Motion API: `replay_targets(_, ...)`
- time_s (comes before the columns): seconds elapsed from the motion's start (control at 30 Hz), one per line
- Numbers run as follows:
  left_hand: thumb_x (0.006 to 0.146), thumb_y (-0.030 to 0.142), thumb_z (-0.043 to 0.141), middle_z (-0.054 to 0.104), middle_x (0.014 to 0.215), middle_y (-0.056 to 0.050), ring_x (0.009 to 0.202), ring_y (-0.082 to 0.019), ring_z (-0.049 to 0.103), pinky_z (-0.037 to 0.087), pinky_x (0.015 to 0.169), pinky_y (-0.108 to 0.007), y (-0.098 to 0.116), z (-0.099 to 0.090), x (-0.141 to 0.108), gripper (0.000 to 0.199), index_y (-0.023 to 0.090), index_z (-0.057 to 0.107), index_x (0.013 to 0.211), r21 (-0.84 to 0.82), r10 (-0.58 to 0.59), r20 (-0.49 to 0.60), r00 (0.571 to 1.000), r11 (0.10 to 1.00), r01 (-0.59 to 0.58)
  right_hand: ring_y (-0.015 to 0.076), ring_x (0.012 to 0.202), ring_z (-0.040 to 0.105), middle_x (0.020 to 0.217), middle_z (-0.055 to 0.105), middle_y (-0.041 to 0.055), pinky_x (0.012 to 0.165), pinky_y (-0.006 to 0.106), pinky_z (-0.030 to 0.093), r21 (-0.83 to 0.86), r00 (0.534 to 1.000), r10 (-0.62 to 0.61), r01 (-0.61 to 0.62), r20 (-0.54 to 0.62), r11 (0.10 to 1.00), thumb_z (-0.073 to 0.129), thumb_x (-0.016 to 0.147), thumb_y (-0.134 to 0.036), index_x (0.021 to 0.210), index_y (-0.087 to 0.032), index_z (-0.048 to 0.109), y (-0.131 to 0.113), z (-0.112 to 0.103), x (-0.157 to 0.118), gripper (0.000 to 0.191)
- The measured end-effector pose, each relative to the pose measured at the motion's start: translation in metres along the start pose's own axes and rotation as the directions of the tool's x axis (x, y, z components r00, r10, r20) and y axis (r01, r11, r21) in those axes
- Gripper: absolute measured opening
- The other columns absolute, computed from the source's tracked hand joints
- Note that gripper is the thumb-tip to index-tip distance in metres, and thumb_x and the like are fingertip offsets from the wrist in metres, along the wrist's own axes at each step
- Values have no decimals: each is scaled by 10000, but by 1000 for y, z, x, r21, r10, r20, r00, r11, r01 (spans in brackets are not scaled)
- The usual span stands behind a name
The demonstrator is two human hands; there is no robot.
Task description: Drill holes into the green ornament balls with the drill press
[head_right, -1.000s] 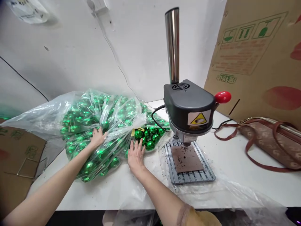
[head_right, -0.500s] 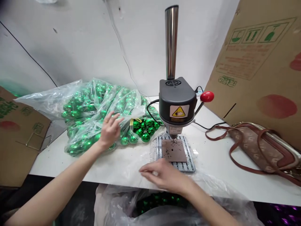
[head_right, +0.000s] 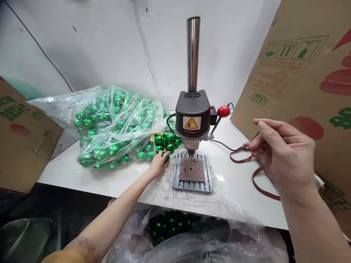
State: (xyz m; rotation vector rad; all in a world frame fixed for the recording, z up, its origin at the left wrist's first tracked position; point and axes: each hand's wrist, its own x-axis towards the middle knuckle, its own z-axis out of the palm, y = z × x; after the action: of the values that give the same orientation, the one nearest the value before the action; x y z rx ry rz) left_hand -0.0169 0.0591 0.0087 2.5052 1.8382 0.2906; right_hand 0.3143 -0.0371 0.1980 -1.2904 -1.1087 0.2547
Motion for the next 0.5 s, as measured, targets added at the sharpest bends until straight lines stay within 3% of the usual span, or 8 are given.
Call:
replay_targets(0.07, 908, 221, 511, 511, 1174, -154, 987, -278, 633, 516, 844, -407, -5, -3, -11, 449, 219, 495, 1357, 51, -1, 7, 1000, 999, 0, 60, 499, 521, 539, 578, 3, 612, 365, 441, 171, 983, 138, -157, 117, 973, 663, 748, -531, 1038, -193, 709, 4, 5, -2, 447)
replay_targets(0.13, 902, 212, 506, 510, 1153, -147, 962, -269, 640, 519, 835, -395, -9, -6, -20, 436, 211, 502, 1338, 78, 6, 26, 1000, 997, -8, 72, 515, 525, 535, 561, 7, 577, 353, 396, 219, 968, 187, -221, 166, 950, 689, 743, -505, 1020, -174, 705, 8, 10, -6, 431)
replay_targets(0.23, 892, 212, 514, 503, 1152, -149, 945, -268, 638, 519, 833, -394, -16, -8, -30, 439, 199, 505, 1330, 75, 28, 40, 999, 997, -31, 74, 508, 513, 528, 551, 16, 527, 332, 351, 205, 949, 215, -263, 230, 943, 679, 776, -488, 1037, -164, 705, 12, 14, -13, 417)
replay_targets(0.37, 860, 183, 538, 495, 1138, -135, 922, -267, 626, 514, 821, -404, -27, -3, -45, 451, 198, 523, 1310, 47, 64, 38, 997, 997, -66, 88, 457, 506, 517, 571, 8, 440, 264, 384, 220, 943, 204, -265, 262, 939, 746, 708, -492, 978, -194, 722, 15, 18, -16, 403)
replay_targets(0.5, 893, 237, 546, 515, 1084, -101, 947, -255, 607, 506, 837, -394, -35, -1, -55, 465, 219, 487, 1353, -99, 105, -24, 994, 989, -107, 104, 419, 514, 512, 594, 3, 368, 231, 388, 260, 954, 171, -235, 246, 937, 779, 657, -460, 911, -197, 733, 14, 24, -12, 368)
